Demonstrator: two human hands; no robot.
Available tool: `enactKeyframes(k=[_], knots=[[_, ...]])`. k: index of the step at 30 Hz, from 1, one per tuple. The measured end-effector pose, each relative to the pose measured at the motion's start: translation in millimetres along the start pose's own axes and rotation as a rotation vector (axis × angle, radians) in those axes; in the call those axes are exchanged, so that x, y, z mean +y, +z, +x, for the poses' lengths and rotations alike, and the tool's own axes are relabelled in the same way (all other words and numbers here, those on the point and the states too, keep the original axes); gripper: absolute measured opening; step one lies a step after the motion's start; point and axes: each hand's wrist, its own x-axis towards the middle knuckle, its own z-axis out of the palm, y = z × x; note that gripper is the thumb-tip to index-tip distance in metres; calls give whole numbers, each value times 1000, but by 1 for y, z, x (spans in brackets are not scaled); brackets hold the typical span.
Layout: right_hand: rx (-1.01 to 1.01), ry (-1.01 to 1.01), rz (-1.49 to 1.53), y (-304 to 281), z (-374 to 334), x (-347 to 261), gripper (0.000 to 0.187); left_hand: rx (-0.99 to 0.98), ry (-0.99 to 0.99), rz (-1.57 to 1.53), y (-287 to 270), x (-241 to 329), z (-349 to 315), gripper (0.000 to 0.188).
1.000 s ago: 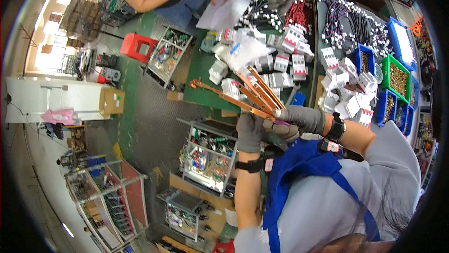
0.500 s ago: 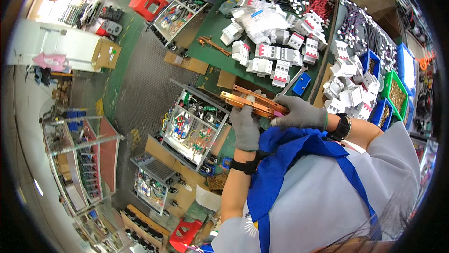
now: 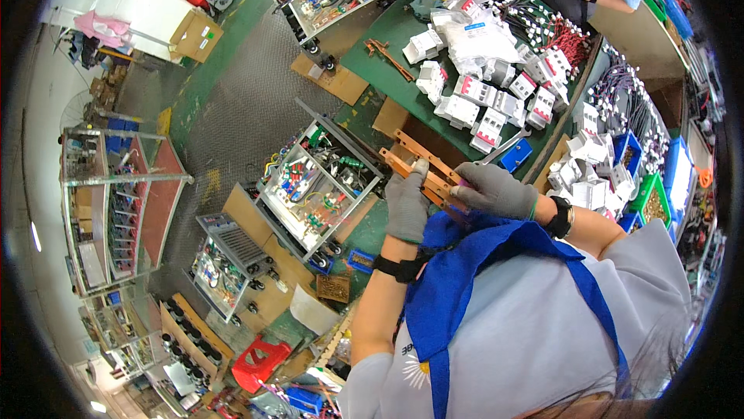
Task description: The person slides pink sleeves onto the ends of copper bars and then uses a heat gun to shrink the sleeves onto the bars.
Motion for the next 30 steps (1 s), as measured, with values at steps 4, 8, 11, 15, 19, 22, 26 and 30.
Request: enactKeyframes(k=[4,8,11,15,19,22,26,30], knots=[[78,48,73,3,2,9,26,66,-22,37,-12,-9,1,15],[154,132,167,9,5,17,23,143,-100,-15,-21,-14,-5,14],[302,20,305,12,8,20,31,123,-100,-15,-25,-15,-10,15],[166,93,707,1,5,23,40,15,-76,-146,-30,-19,-16,20],[-64,167,892,-6,10,19,43,76,-149,-123,-32,-26,-15,23],[10,88,829,-2,36,12,48,-85,-185,-145,-30,-28,-12,21],[-94,66,442,-14,81,12,50,-224,-253,-181,-20,-33,-13,25],[-637,83,380,-7,103,12,45,-347,-537,-369,-17,-39,-14,26]])
